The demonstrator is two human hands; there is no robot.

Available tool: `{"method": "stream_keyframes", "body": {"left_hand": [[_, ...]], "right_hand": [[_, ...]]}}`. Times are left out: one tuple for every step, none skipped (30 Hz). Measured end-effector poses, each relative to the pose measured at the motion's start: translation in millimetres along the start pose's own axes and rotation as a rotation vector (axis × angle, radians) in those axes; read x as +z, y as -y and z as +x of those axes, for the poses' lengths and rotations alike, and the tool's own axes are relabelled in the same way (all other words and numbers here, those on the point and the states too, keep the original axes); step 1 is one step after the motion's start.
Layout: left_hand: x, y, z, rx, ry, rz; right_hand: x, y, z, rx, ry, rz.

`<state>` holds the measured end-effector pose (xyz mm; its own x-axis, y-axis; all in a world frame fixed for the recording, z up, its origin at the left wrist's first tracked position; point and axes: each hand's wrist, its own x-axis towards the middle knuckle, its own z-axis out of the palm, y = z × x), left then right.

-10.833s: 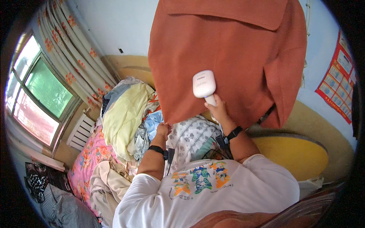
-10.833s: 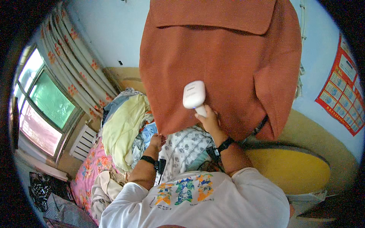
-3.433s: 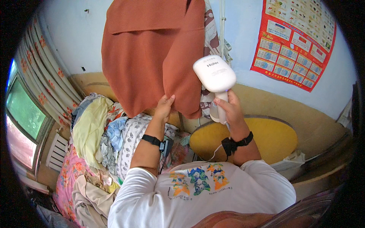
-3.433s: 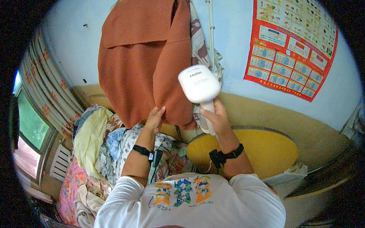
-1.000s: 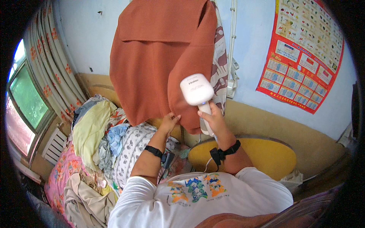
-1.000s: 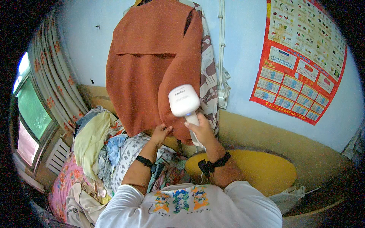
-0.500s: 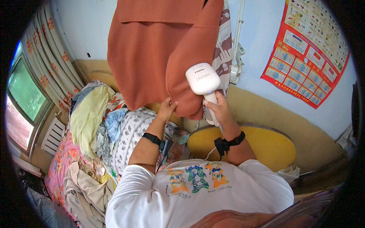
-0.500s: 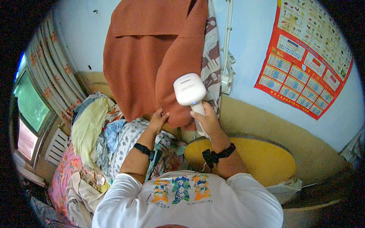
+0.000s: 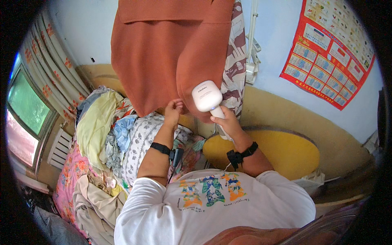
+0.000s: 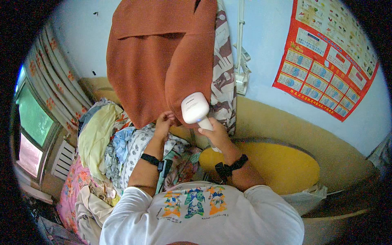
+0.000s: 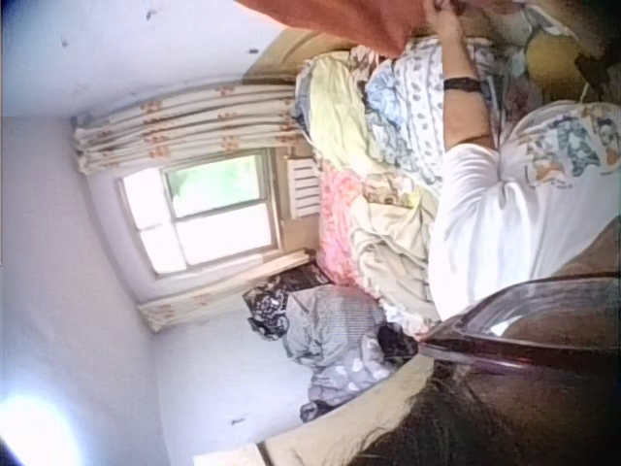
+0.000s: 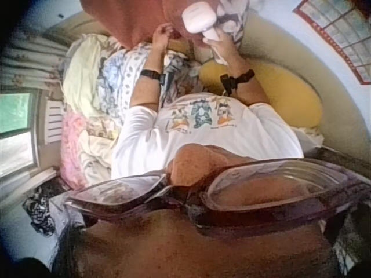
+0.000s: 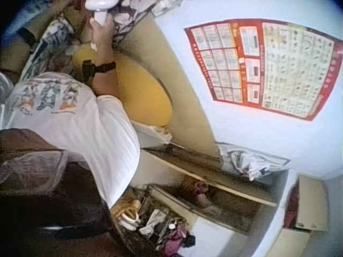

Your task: The person uses a handheld garment steamer to remove wrinkles from a rust-colored jacket draped over a hanger. They systematically steam the sleeves, body, and back of the jacket while holding the fabric taut with their other hand. The task concludes with the person placing the steamed jacket on a bed.

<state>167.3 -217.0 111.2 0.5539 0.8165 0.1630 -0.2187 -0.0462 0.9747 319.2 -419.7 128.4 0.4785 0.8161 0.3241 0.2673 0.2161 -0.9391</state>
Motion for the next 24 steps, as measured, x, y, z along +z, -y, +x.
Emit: {"method": "stream_keyframes", "body": {"left_hand": [[-6,-1,2,-0.014,-0.082,-0.022],[-11,0,4,-0.028,-0.162,-0.044],[-16,-1,5,-0.041,-0.244,-0.065],[-22,1,7,-0.019,-0.292,-0.047],[-29,5,11,0.003,-0.339,-0.029],[-40,10,12,0.028,-0.4,-0.01],[-47,14,14,0.054,-0.443,-0.014],[-53,19,17,0.081,-0.487,-0.017],[-54,18,17,0.106,-0.527,-0.024],[-56,18,15,0.111,-0.537,-0.046],[-59,17,13,0.119,-0.551,-0.036],[-61,16,12,0.128,-0.566,-0.028],[-63,15,11,0.138,-0.583,-0.02],[-65,15,9,0.138,-0.601,-0.029],[-66,14,8,0.141,-0.618,-0.038],[-67,14,7,0.144,-0.635,-0.046],[-69,13,4,0.111,-0.612,-0.061],[-69,13,0,0.076,-0.588,-0.077],[-69,12,-2,0.041,-0.563,-0.092],[-68,11,-3,0.048,-0.548,-0.075],[-68,9,-5,0.035,-0.553,-0.084],[-68,7,-7,0.022,-0.557,-0.094],[-68,5,-9,0.008,-0.56,-0.104],[-69,4,-10,0.011,-0.565,-0.102]], "right_hand": [[0,-4,-1,0.011,-0.007,-0.03],[-1,-6,-3,0.023,-0.016,-0.059],[-1,-9,-4,0.035,-0.023,-0.089],[-2,-14,-5,0.039,-0.016,-0.112],[-4,-19,-6,0.042,-0.01,-0.134],[-1,-22,-6,0.044,0.009,-0.153],[-1,-23,-8,0.052,0.016,-0.17],[-1,-22,-9,0.059,0.024,-0.187],[-1,-17,-10,0.069,0.028,-0.207],[0,-11,-12,0.072,0.014,-0.158],[0,-4,-14,0.075,0.001,-0.108],[1,4,-15,0.075,-0.01,-0.059],[1,7,-13,0.049,-0.015,-0.078],[1,10,-11,0.023,-0.018,-0.096],[1,12,-8,-0.007,-0.024,-0.113],[2,16,-5,-0.024,-0.022,-0.107],[3,21,-1,-0.041,-0.02,-0.1],[5,24,3,-0.057,-0.019,-0.094],[8,24,8,-0.071,-0.017,-0.102],[11,25,13,-0.084,-0.014,-0.11],[15,25,17,-0.096,-0.01,-0.117],[19,29,19,-0.076,-0.006,-0.141],[24,30,19,-0.056,-0.003,-0.18],[29,31,20,-0.038,-0.002,-0.217]]}}
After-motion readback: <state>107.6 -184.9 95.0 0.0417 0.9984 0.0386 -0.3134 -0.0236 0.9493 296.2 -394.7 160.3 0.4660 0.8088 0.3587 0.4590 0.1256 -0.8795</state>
